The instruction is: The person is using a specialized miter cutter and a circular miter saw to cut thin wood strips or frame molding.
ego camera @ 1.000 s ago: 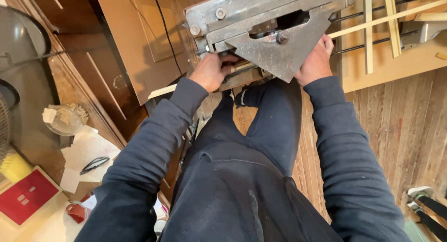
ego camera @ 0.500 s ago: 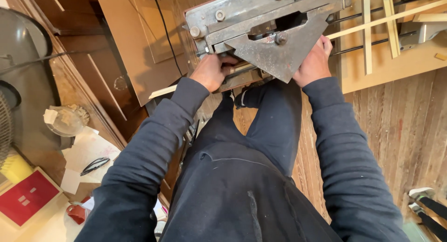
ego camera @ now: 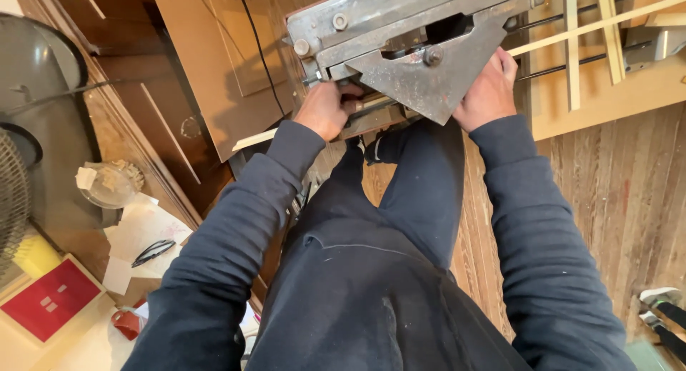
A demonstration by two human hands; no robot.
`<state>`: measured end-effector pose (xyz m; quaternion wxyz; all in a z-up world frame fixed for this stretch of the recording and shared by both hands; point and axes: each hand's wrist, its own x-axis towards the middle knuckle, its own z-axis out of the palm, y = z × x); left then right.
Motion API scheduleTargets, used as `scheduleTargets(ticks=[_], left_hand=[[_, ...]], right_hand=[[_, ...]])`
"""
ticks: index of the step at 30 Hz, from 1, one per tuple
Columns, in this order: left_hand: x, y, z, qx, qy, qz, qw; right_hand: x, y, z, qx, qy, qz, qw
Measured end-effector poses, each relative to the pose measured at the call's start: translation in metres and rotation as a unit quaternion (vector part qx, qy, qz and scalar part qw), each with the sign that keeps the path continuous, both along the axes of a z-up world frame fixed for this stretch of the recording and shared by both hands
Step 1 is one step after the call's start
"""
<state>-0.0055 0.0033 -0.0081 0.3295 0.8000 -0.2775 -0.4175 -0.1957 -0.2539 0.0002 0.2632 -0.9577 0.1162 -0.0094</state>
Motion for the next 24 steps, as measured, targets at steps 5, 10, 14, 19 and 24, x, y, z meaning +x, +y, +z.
scheduleTargets(ticks=[5,10,14,19,24], left_hand=[[0.0,-0.002,0.0,0.015,-0.001,-0.017,1.0],[0.001,-0.001,0.002,0.035,0.005,-0.022,0.999],[-0.001,-0.001,-0.002,0.019,-0.001,-0.018,1.0],[-0.002,0.0,0.0,0.018,-0.013,-0.018,1.0],[-0.001,-0.005,0.001,0.032,-0.01,-0.023,0.999]], right_hand=[[-0.002,0.0,0.003,0.009,-0.005,-0.011,1.0],[0.001,0.002,0.007,0.021,0.005,-0.014,1.0],[0.004,0.001,0.008,0.015,0.01,-0.011,1.0],[0.007,0.0,0.013,-0.006,0.016,0.006,1.0],[0.002,-0.006,0.005,0.001,0.017,0.005,1.0]])
